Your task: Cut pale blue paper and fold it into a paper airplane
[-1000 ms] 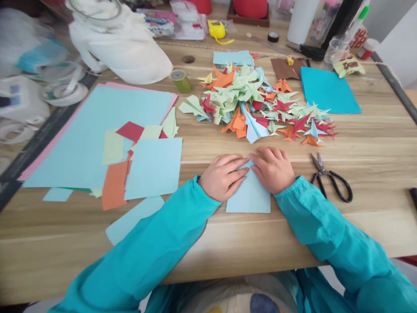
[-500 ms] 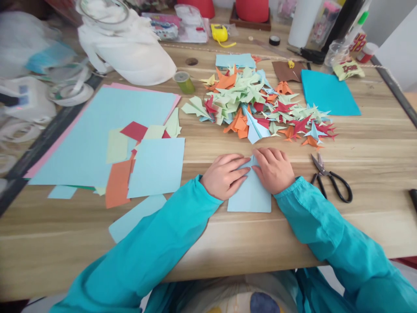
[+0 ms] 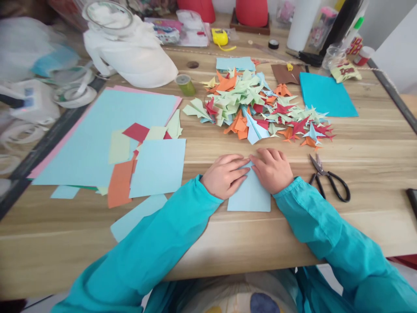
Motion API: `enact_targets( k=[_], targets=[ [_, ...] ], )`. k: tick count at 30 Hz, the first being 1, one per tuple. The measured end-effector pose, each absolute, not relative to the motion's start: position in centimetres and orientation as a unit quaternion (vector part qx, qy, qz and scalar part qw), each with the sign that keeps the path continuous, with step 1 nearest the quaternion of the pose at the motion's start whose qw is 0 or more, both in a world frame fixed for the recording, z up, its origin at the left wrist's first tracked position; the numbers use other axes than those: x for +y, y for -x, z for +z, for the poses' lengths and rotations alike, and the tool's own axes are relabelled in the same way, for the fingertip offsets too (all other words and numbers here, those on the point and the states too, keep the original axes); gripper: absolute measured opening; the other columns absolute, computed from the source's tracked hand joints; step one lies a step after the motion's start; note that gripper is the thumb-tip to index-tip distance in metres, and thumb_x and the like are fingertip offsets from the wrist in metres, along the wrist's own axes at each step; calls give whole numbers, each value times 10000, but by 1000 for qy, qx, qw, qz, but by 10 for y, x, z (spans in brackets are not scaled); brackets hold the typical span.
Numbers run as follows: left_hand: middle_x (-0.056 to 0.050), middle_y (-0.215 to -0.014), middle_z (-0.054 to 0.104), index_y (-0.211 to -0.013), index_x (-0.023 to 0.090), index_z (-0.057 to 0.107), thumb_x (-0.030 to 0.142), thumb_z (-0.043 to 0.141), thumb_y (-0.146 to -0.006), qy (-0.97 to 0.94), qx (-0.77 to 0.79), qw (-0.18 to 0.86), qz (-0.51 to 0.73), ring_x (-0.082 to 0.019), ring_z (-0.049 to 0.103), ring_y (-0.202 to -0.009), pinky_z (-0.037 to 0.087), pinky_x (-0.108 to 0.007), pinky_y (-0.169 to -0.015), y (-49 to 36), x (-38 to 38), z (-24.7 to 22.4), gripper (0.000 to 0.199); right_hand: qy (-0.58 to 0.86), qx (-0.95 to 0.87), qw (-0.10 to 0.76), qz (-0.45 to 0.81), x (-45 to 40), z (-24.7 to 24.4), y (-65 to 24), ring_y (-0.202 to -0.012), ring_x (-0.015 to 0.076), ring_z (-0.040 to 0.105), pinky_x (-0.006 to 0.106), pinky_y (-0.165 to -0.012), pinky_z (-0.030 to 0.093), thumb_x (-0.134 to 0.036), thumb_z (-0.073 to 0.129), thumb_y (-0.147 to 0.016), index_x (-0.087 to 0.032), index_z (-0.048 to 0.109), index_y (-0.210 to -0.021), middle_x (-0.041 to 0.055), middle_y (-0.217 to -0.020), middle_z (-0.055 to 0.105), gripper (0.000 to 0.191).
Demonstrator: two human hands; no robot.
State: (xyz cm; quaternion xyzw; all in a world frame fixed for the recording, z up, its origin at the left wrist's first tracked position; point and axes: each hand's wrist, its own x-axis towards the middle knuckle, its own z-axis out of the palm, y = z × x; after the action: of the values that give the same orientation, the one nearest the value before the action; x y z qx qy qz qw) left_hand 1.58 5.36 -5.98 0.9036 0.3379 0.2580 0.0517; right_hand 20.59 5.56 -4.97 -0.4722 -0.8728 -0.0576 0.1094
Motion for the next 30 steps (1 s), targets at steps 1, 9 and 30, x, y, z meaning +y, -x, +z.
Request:
enact_targets(
  k=[1,9,30],
  targets=[
    [-73,-1086,634,-947,160,660,268,465,-816,-905,337,50,256,-241,504,-1029,434,-426,-845,-16,54,-60,259,472,-873,107,-59,56,-50,-206,-1029,247,427,379,-825,328,-323,402,-873,-245,554,-1166,93,-1180,523,339],
    [-55,-1199,572,-1077,192,603,302,422,-846,-918,349,39,182,-246,457,-1133,327,-489,-966,-9,47,-55,314,469,-875,104,-60,56,-51,-207,-1036,241,433,374,-822,325,-338,375,-884,-246,566,-1148,88,-1187,525,338],
    [-110,-808,642,-862,129,654,313,460,-822,-837,483,1,257,-211,556,-784,469,-374,-719,-14,38,-45,269,484,-862,144,-31,53,-54,-205,-1042,231,449,382,-848,337,-329,404,-874,-252,582,-1124,87,-1152,553,316]
  ],
)
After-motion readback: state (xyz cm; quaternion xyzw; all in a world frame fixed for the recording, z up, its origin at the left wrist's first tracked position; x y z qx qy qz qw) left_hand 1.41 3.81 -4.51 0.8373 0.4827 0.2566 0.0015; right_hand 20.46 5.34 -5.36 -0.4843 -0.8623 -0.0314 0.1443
